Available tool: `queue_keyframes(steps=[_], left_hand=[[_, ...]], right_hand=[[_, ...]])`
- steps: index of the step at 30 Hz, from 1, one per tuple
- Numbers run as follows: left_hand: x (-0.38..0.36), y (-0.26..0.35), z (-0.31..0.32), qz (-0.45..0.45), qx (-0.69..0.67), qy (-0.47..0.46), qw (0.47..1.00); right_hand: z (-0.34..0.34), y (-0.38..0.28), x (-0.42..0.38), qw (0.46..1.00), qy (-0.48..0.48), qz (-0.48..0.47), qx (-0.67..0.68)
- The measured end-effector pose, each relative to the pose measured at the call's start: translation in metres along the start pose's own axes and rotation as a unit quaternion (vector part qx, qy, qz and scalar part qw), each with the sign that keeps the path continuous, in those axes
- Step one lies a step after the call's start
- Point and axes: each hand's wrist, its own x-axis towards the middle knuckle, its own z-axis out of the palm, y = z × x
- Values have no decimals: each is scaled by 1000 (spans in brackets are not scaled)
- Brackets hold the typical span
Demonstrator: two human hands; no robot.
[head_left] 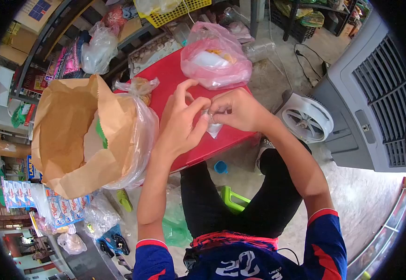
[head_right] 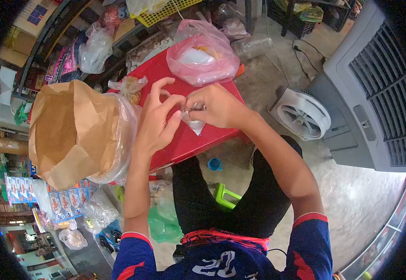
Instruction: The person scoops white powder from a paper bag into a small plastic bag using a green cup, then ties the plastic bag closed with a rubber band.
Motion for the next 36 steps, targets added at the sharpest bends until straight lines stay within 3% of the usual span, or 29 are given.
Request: queue_keyframes(steps=[5, 11, 17, 20, 23, 26, 28, 30, 34, 36], left_hand=[[21, -5, 0, 99, 77, -44, 991], [31, -17, 9, 112, -25, -40, 993], [24, -37, 20, 85, -96, -61, 990], [15, -40, 31, 27, -237, -46, 970], [11, -38, 42, 18, -282, 33, 959], [3, -40, 51, 8, -313, 153, 937], [1, -40, 57, -62, -467, 137, 871], [2, -41, 60, -133, -611, 134, 769], [2, -37, 54, -111, -795, 123, 583], [6, -20, 55, -171, -716, 208, 645]], right_hand=[[3, 5, -1, 1000, 8, 8, -3], [2, 9, 0, 998, 12, 32, 47], [4, 17, 3, 992, -7, 58, 112], [2, 33, 5, 977, -18, 59, 203], [-1, 32, 8, 938, 26, 133, 319], [1, 43, 12, 919, 112, 169, 337], [10, 40, 14, 924, 143, 159, 318], [11, 38, 18, 928, 156, 172, 292], [19, 38, 19, 944, 197, 131, 231], [21, 35, 17, 949, 186, 112, 230]])
